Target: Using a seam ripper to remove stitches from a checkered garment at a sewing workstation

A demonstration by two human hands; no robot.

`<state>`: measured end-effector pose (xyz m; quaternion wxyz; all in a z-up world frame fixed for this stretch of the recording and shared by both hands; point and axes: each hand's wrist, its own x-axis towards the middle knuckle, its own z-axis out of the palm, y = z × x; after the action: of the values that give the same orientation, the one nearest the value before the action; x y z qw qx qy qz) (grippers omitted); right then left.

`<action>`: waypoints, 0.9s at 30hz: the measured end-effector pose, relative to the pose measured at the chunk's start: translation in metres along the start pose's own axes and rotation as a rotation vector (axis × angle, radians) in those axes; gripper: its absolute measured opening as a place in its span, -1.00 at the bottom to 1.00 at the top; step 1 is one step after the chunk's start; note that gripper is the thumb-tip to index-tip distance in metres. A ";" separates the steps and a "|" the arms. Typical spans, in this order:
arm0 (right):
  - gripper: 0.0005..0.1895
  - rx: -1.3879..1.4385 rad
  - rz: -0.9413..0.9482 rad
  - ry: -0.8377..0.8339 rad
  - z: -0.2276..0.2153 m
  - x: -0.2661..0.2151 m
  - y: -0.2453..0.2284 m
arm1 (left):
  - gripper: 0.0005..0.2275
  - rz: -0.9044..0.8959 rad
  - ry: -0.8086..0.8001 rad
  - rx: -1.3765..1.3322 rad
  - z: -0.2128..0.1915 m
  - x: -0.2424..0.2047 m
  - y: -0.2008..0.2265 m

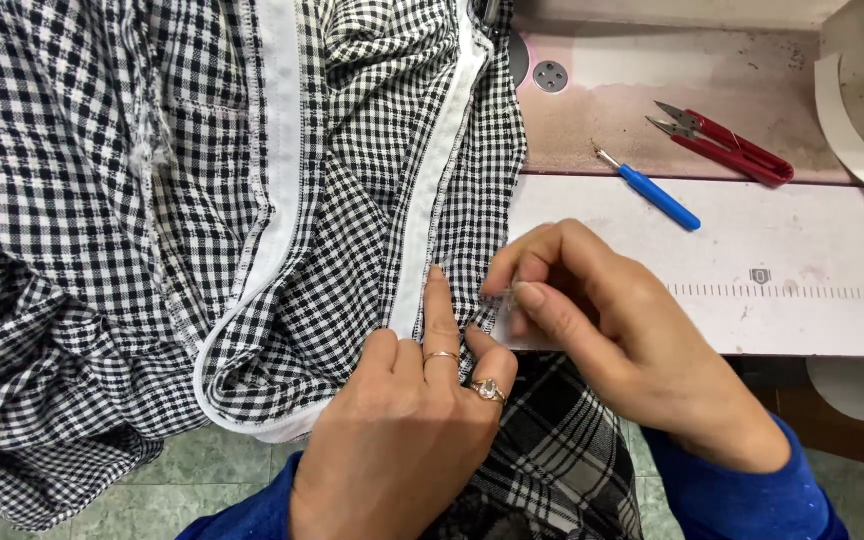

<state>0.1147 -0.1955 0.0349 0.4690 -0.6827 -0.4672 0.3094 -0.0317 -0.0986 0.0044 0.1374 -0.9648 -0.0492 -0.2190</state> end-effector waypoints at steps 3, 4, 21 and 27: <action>-0.88 0.148 0.087 0.033 0.002 0.000 0.002 | -0.85 -0.004 0.000 0.009 -0.002 0.000 -0.001; -0.88 0.148 0.086 0.032 0.000 0.001 0.003 | -0.85 -0.004 -0.001 0.009 -0.002 -0.001 -0.002; -0.92 0.209 0.075 0.246 0.031 0.001 0.011 | -0.79 -0.099 0.032 0.026 -0.001 -0.004 0.011; -0.87 0.223 0.208 0.237 0.034 -0.044 0.013 | -0.78 -0.033 0.079 -0.003 -0.006 -0.008 0.007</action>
<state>0.0734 -0.2262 0.0095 0.5591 -0.7026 -0.2984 0.3235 -0.0407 -0.1075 0.0047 0.1341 -0.9547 -0.0595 -0.2590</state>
